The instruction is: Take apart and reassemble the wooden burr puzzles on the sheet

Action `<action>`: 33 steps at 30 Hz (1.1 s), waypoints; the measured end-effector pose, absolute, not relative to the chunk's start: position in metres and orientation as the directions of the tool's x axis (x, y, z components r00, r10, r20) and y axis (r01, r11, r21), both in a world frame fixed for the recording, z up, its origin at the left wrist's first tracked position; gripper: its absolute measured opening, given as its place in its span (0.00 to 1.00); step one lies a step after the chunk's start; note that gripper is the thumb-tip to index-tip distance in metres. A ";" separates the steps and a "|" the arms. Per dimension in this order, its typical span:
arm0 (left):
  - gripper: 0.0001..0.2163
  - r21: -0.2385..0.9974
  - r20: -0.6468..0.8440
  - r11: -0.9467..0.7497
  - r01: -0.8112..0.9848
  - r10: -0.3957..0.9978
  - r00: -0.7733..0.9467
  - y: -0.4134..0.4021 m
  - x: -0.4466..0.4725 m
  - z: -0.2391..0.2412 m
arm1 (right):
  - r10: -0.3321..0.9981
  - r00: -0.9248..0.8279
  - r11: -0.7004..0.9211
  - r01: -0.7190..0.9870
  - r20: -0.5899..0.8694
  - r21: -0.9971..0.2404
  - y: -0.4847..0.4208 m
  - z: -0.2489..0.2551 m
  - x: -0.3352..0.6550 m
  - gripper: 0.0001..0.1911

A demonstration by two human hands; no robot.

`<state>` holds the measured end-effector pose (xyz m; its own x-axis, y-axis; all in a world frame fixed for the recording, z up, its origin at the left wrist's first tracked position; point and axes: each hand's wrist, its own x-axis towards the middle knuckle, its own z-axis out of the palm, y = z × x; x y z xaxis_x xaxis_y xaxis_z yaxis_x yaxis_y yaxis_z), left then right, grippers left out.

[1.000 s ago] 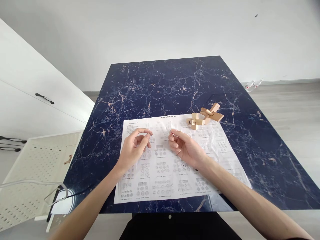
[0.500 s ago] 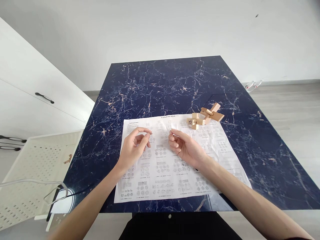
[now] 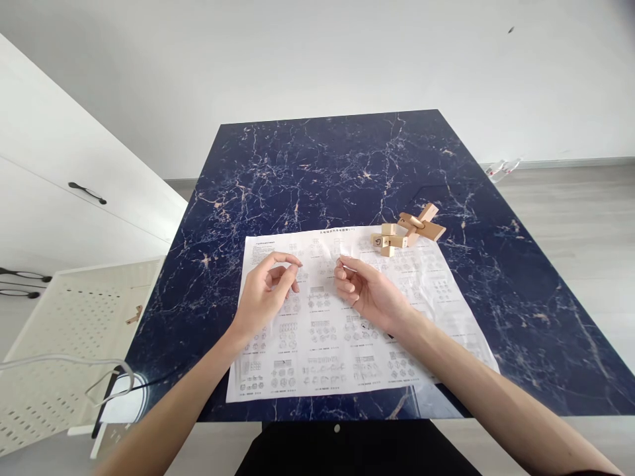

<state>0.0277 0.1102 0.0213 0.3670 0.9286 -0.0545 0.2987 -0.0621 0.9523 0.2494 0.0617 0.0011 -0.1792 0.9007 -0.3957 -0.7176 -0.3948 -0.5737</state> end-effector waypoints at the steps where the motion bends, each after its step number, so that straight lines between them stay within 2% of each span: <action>1: 0.10 0.952 -0.054 -0.063 0.298 0.928 0.368 0.110 0.028 0.021 | 0.901 -0.180 -0.395 -0.716 -0.395 -0.575 0.062 0.001 0.249 0.16; 14: 0.08 0.955 -0.041 -0.074 0.288 0.927 0.373 0.111 0.027 0.019 | 0.901 -0.192 -0.388 -0.760 -0.390 -0.521 0.061 0.004 0.249 0.15; 33: 0.08 0.961 -0.035 -0.067 0.268 0.932 0.360 0.111 0.026 0.017 | 0.902 -0.193 -0.383 -0.771 -0.386 -0.510 0.061 0.004 0.249 0.15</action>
